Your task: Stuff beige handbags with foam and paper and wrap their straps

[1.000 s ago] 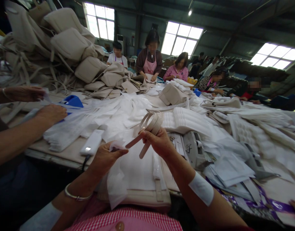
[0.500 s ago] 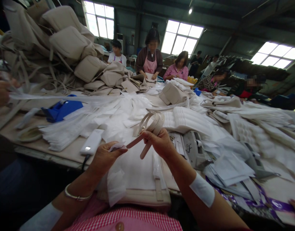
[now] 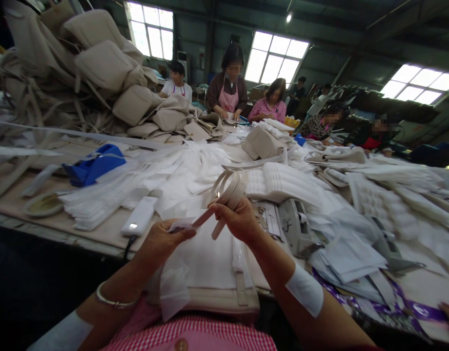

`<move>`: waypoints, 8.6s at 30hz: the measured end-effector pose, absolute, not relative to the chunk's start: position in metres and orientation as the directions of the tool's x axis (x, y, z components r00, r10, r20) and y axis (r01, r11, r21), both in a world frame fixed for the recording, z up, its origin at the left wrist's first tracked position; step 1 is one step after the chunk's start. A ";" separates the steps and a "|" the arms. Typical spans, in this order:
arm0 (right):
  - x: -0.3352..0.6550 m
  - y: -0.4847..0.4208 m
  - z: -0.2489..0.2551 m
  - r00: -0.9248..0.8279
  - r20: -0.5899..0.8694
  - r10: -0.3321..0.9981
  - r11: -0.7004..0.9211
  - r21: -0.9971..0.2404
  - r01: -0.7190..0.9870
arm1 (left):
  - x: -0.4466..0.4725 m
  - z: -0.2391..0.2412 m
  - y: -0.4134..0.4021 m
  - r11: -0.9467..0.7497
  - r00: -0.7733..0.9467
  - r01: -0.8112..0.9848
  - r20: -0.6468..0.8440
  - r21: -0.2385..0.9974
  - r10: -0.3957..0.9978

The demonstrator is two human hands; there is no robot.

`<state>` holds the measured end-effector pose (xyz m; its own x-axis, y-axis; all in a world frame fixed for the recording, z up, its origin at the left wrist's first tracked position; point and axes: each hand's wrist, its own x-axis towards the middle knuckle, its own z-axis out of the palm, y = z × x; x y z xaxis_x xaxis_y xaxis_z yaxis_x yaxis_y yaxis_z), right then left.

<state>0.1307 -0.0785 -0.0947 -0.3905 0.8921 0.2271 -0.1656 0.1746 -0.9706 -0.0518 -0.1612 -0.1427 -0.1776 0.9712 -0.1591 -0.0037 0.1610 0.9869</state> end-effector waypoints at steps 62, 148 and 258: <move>0.102 -0.089 -0.112 -0.386 0.001 0.922 -0.067 -0.984 -0.162 | -0.057 -0.133 -0.166 0.072 -0.259 0.077 -0.050 0.994 0.964; 0.135 -0.074 -0.065 -0.260 0.355 0.898 0.286 -0.920 -0.268 | -0.062 -0.120 -0.166 -0.051 -0.170 0.220 0.090 0.974 0.981; 0.107 -0.086 -0.113 -0.382 -0.004 0.924 -0.179 -0.888 -0.423 | -0.048 -0.111 -0.194 0.032 -0.294 0.427 0.105 0.904 0.950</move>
